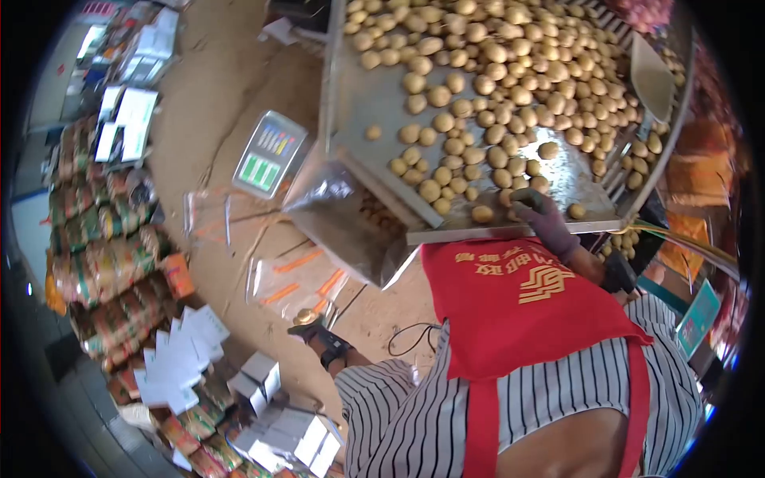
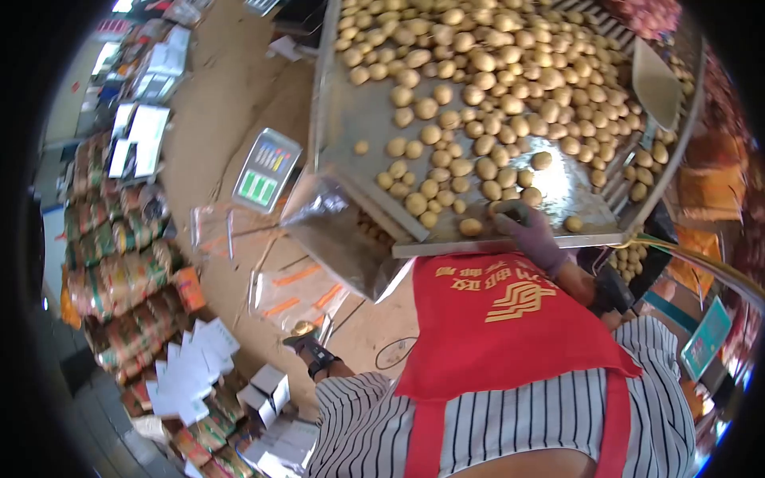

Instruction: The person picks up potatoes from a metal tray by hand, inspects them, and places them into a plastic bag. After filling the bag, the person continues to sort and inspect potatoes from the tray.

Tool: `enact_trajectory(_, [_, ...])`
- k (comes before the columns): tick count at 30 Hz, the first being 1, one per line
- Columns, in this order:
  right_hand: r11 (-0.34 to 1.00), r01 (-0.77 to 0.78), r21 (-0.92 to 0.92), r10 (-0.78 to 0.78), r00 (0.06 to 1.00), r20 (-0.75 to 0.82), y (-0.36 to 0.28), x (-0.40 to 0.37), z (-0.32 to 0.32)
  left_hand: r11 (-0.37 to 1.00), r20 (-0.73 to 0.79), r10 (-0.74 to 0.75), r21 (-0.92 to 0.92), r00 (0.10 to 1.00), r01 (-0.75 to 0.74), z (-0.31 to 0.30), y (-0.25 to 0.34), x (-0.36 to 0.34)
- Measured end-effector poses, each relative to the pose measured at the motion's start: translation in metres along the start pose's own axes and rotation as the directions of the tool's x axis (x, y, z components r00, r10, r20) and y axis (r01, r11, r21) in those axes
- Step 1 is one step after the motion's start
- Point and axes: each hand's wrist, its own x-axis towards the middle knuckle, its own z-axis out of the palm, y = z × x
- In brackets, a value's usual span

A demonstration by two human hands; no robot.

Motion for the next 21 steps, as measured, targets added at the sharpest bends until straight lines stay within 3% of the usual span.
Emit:
enact_trajectory(1, [0.999, -0.008, -0.048, 0.007, 1.0, -0.014, -0.001, 0.0, 0.0, 0.97, -0.435, 0.187, 0.224, 0.881, -0.096, 0.099, -0.021, 0.012])
enact_trajectory(2, [0.996, -0.019, -0.093, 0.017, 1.0, -0.024, 0.0, 0.0, 0.001, 0.881, -0.714, 0.427, 0.467, 0.556, -0.077, 0.165, -0.042, 0.023])
enact_trajectory(3, [0.996, -0.039, -0.082, 0.035, 0.999, -0.04, 0.001, 0.001, 0.0, 0.658, -0.391, 0.544, 0.748, 0.742, -0.089, 0.159, -0.064, 0.05])
enact_trajectory(4, [0.996, -0.039, -0.078, 0.034, 0.997, -0.062, 0.002, 0.001, 0.0, 0.358, -0.018, 0.51, 0.914, 0.86, -0.193, 0.155, -0.087, 0.074])
enact_trajectory(5, [0.999, -0.015, -0.042, 0.012, 0.997, -0.079, 0.0, -0.002, 0.002, 0.287, 0.204, 0.413, 0.896, 0.888, -0.339, 0.209, -0.129, 0.081])
enact_trajectory(6, [1.0, 0.009, -0.003, -0.009, 0.996, -0.094, 0.003, -0.003, 0.003, 0.053, 0.595, 0.156, 0.792, 0.789, -0.608, 0.282, -0.155, 0.079])
enact_trajectory(7, [1.0, -0.01, 0.009, 0.011, 0.997, -0.073, 0.008, -0.004, 0.0, 0.067, 0.506, 0.075, 0.857, 0.859, -0.511, 0.312, -0.188, 0.081])
enact_trajectory(8, [1.0, -0.008, 0.017, 0.01, 0.996, -0.089, 0.009, -0.007, -0.001, 0.091, 0.321, -0.045, 0.944, 0.946, -0.316, 0.365, -0.213, 0.082])
enact_trajectory(10, [0.997, -0.059, -0.057, 0.052, 0.992, -0.117, 0.009, -0.013, -0.001, 0.17, 0.446, -0.229, 0.893, 0.865, -0.416, 0.412, -0.265, 0.109])
enact_trajectory(12, [0.996, -0.057, -0.066, 0.045, 0.984, -0.173, 0.006, -0.021, -0.002, -0.149, 0.532, -0.275, 0.799, 0.801, -0.582, 0.434, -0.313, 0.14])
enact_trajectory(13, [0.995, -0.057, -0.085, 0.039, 0.977, -0.208, 0.005, -0.024, -0.003, -0.145, 0.538, -0.291, 0.793, 0.791, -0.592, 0.439, -0.332, 0.149])
enact_trajectory(15, [0.997, -0.074, 0.003, 0.073, 0.965, -0.252, 0.016, -0.028, -0.008, -0.297, 0.75, -0.283, 0.525, 0.598, -0.798, 0.445, -0.361, 0.156])
enact_trajectory(16, [0.993, -0.083, 0.084, 0.103, 0.955, -0.277, 0.02, -0.031, -0.01, -0.289, 0.751, -0.298, 0.517, 0.589, -0.806, 0.447, -0.363, 0.145])
enact_trajectory(18, [0.991, -0.07, 0.111, 0.103, 0.941, -0.323, 0.022, -0.034, -0.011, -0.528, 0.791, -0.428, 0.172, 0.436, -0.831, 0.445, -0.353, 0.114])
enact_trajectory(19, [0.99, -0.055, 0.131, 0.099, 0.929, -0.355, 0.023, -0.036, -0.011, -0.585, 0.716, -0.48, 0.17, 0.507, -0.793, 0.447, -0.347, 0.101])
enact_trajectory(20, [0.988, -0.053, 0.142, 0.102, 0.924, -0.368, 0.025, -0.037, -0.012, -0.577, 0.716, -0.492, 0.157, 0.495, -0.801, 0.444, -0.345, 0.1])
enact_trajectory(21, [0.984, -0.066, 0.166, 0.124, 0.922, -0.366, 0.028, -0.038, -0.013, -0.497, 0.659, -0.55, 0.236, 0.513, -0.835, 0.445, -0.342, 0.102])
